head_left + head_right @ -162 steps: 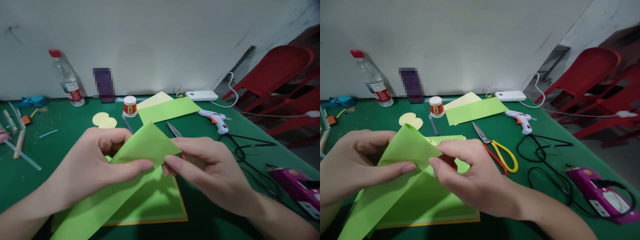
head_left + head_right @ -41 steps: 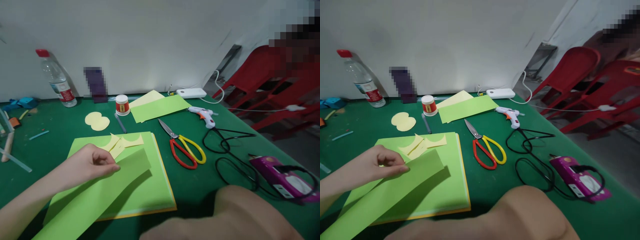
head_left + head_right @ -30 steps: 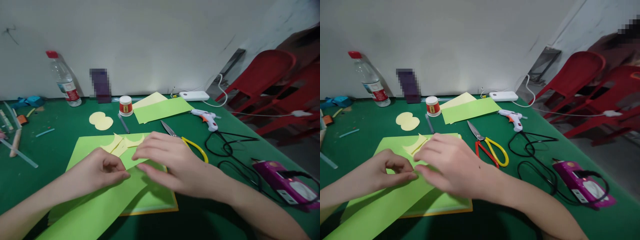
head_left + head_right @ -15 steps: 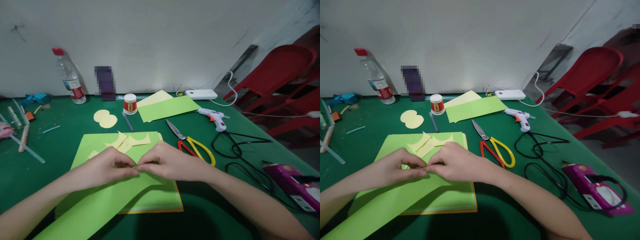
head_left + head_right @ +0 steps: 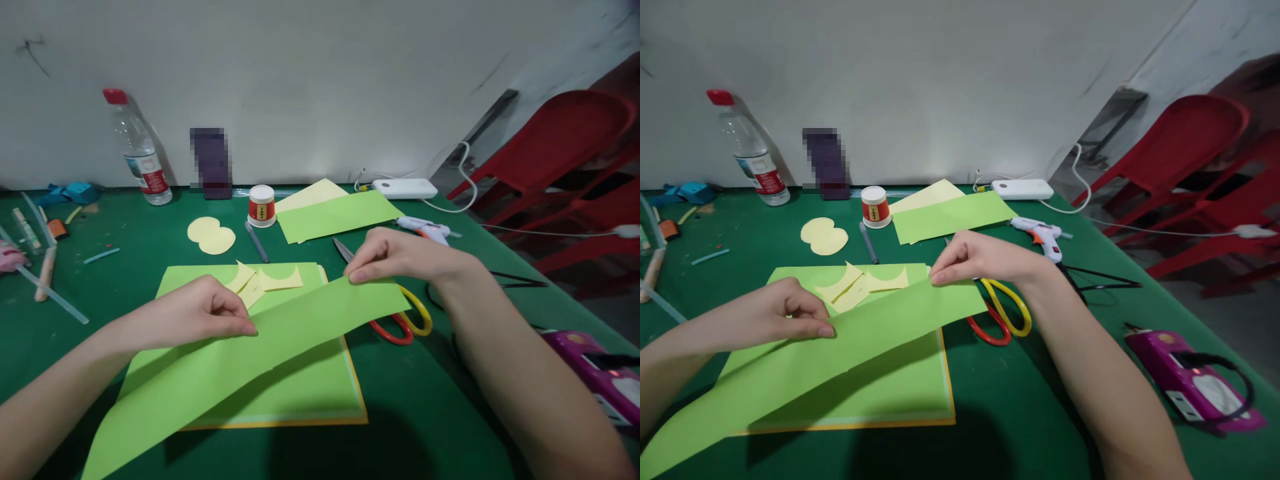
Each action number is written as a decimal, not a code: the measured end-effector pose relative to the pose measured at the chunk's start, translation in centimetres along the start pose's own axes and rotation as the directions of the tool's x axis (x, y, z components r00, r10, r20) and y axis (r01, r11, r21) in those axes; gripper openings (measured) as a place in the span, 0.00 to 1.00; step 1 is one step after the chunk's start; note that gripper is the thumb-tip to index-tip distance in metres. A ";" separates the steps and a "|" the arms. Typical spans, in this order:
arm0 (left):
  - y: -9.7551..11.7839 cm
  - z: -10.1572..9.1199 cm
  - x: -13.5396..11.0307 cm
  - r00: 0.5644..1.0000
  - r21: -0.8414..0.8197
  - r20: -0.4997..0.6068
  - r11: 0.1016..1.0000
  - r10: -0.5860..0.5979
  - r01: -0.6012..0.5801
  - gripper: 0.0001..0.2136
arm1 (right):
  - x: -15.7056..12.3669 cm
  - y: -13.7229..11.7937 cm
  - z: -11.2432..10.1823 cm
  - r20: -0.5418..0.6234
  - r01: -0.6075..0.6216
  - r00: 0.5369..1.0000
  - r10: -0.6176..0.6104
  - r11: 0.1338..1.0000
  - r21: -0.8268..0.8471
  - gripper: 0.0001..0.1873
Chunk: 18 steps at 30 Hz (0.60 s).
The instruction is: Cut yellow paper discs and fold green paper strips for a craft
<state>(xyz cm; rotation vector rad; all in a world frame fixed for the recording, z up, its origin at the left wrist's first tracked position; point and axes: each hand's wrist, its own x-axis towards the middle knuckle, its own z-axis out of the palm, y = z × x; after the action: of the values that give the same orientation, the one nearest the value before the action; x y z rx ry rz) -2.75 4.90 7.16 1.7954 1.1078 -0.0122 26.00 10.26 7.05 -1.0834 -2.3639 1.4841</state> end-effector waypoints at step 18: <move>0.0 2.4 1.3 0.994 -0.080 0.102 0.996 0.048 -0.040 0.17 | 1.4 -4.2 7.9 -0.054 0.065 0.995 -0.086 0.948 -0.311 0.12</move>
<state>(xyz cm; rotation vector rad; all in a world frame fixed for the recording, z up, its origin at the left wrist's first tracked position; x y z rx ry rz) -0.90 4.03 5.29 1.7294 0.9821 -0.0350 19.18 4.40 6.26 -1.0697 -2.6170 1.0580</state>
